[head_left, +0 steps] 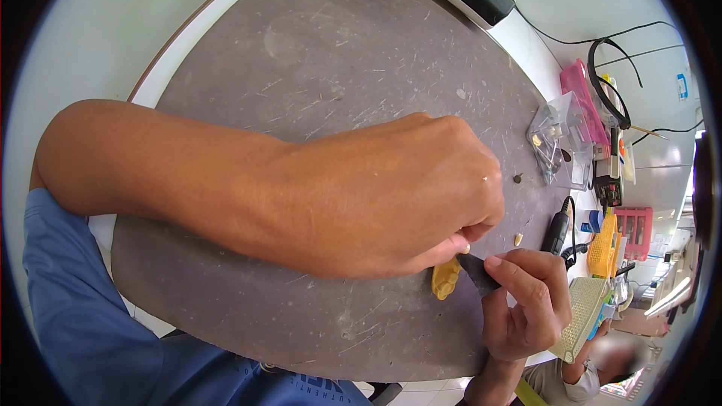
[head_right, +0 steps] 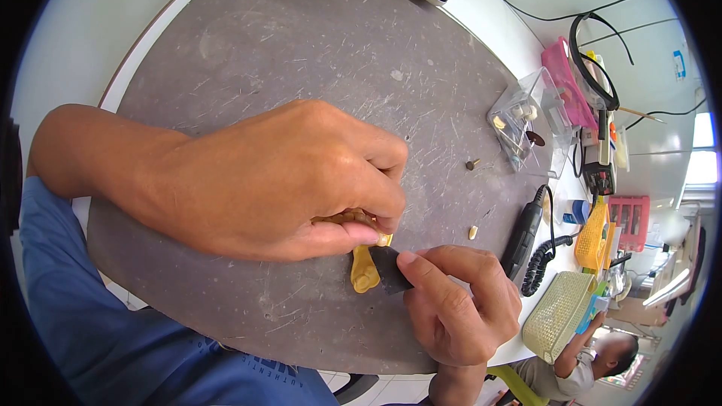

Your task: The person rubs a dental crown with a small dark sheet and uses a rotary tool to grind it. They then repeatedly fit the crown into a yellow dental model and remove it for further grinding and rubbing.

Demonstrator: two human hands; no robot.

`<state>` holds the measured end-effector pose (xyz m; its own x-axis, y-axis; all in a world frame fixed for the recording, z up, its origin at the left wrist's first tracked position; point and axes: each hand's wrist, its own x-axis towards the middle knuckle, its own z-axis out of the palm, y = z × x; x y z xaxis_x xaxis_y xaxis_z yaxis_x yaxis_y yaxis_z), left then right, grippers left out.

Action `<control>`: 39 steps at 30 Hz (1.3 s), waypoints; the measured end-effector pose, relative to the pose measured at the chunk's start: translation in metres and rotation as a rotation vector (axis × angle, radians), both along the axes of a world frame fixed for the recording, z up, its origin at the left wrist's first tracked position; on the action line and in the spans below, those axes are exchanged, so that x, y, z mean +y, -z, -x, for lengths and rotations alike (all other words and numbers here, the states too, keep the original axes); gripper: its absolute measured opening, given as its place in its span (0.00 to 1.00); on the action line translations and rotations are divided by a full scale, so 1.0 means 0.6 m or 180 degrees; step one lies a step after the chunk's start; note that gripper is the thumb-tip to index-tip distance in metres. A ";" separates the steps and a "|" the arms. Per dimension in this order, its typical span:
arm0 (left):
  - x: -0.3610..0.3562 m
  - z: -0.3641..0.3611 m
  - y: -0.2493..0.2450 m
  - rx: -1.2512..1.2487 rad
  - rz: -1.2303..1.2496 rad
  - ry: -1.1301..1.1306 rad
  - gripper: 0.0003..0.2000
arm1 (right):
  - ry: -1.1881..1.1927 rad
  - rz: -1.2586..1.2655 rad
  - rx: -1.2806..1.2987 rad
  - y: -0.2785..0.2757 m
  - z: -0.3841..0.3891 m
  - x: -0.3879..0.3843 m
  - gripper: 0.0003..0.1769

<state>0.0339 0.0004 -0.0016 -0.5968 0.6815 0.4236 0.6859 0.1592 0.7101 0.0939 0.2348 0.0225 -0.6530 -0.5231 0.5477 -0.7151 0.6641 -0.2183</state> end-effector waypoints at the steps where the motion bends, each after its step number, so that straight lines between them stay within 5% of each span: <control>1: 0.000 0.000 -0.001 -0.0002 0.0043 0.0003 0.04 | -0.0008 -0.0001 -0.0011 0.000 0.000 0.000 0.25; 22: 0.002 0.003 -0.002 0.0357 -0.0137 -0.0004 0.07 | 0.0002 0.0170 -0.0263 0.006 0.005 -0.002 0.15; 39: 0.009 -0.004 0.004 0.0105 -0.0172 -0.0098 0.05 | -0.0314 0.0244 -0.0731 0.012 0.015 0.001 0.19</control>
